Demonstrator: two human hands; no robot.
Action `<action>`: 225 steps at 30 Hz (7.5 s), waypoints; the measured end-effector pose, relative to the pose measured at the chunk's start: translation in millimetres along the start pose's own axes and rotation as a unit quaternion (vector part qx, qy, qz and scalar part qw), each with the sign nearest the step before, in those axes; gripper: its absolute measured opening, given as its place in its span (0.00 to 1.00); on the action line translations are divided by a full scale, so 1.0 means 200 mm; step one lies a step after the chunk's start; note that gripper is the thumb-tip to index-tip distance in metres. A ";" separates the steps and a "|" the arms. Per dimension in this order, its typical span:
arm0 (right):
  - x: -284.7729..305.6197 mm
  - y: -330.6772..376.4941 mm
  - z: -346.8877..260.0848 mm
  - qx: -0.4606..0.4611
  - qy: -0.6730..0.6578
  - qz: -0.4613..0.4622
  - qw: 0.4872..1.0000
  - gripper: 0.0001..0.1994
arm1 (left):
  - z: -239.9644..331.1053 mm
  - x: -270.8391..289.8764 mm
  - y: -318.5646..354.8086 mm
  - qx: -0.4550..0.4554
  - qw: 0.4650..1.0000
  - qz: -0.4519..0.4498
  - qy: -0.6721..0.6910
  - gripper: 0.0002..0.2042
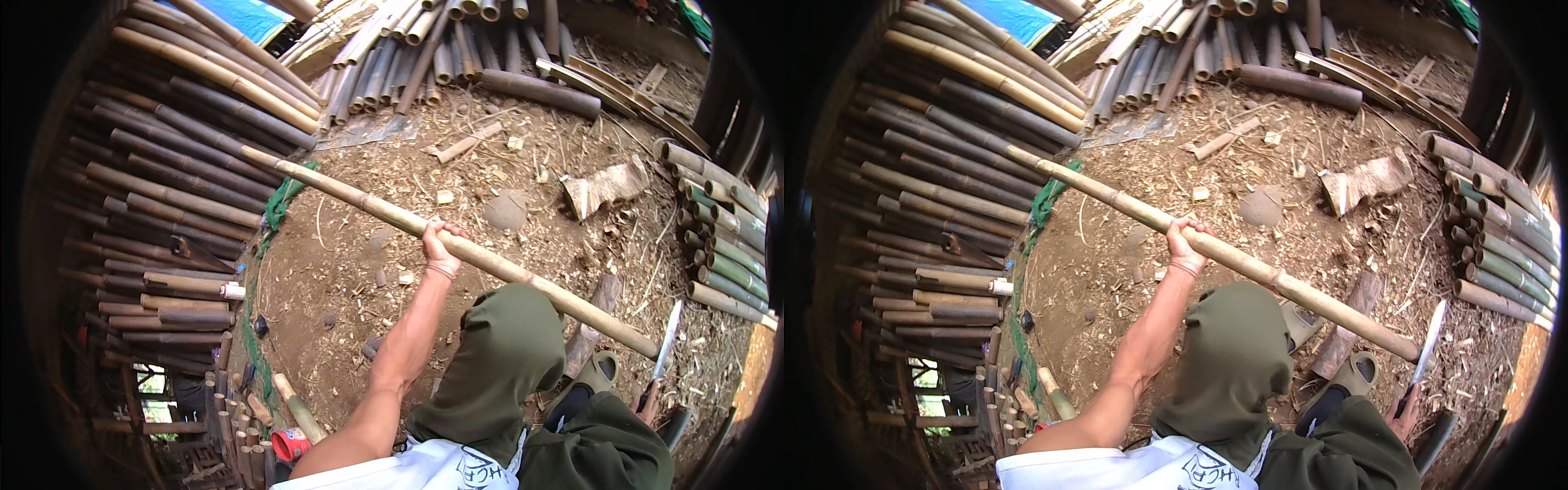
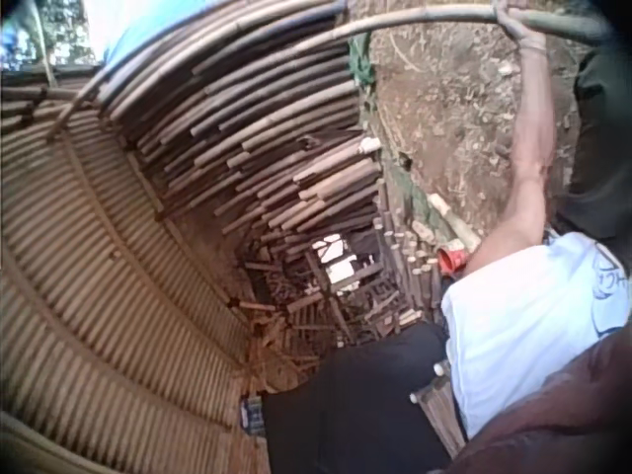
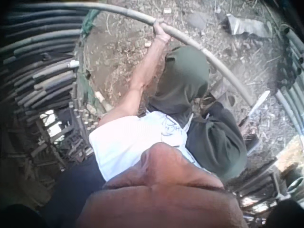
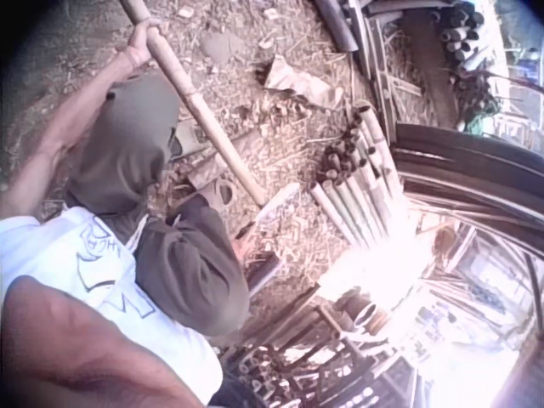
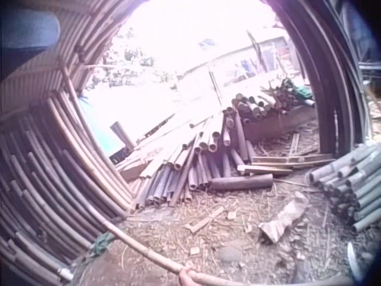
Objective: The person uses a large knife to shave and smooth the outer layer of a bamboo pole, rotating the pole and removing knots by hand.
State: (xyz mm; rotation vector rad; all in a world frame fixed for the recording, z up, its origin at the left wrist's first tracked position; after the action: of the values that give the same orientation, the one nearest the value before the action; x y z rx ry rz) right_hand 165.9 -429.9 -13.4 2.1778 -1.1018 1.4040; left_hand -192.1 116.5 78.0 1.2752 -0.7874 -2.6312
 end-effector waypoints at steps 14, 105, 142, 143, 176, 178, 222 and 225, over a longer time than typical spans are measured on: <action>0.05 -0.08 -0.63 -0.351 -0.430 -0.018 0.832 0.19 | 0.07 0.76 -0.71 0.015 0.939 0.044 -0.340 0.19; -0.16 -0.21 -0.47 -0.421 -0.356 -0.272 0.789 0.16 | -0.96 -0.16 -0.06 0.154 0.041 -0.450 -0.879 0.19; -0.19 -0.19 -0.49 -0.394 -0.325 -0.250 0.823 0.15 | -1.09 -0.15 -0.08 0.158 0.053 -0.490 -0.855 0.20; -0.20 -0.21 -0.47 -0.428 -0.366 -0.188 0.804 0.15 | -1.07 -0.14 -0.08 0.173 0.067 -0.495 -0.849 0.20; -0.17 -0.27 -0.49 -0.460 -0.336 -0.167 0.805 0.16 | -0.97 -0.05 -0.03 0.030 0.060 -0.450 -0.891 0.15; -0.15 -0.26 -0.49 -0.453 -0.327 -0.177 0.810 0.16 | -0.97 -0.05 -0.03 0.034 0.055 -0.455 -0.888 0.15; -0.05 -0.10 -0.54 -0.074 0.049 -0.151 0.984 0.22 | -1.10 0.03 0.13 -0.138 0.134 -0.552 -0.811 0.23; -0.03 -0.16 -0.36 -0.297 0.034 -0.046 0.953 0.23 | -1.11 0.05 0.13 -0.172 0.158 -0.557 -0.797 0.23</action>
State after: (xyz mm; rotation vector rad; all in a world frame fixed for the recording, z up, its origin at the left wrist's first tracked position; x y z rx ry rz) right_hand 142.6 -361.9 19.7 1.7079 -1.1891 0.9368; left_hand -32.5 1.5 -29.8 1.1331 -0.6863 1.2673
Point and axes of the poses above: each hand's wrist, its own y-axis away from the middle knuckle, its own x-axis out of the back of the hand, z = x × y, the point moved 1 cm from there along -y, towards the middle knuckle, and after that the axes turned 1 degree about -x, right-handed, at the moved point
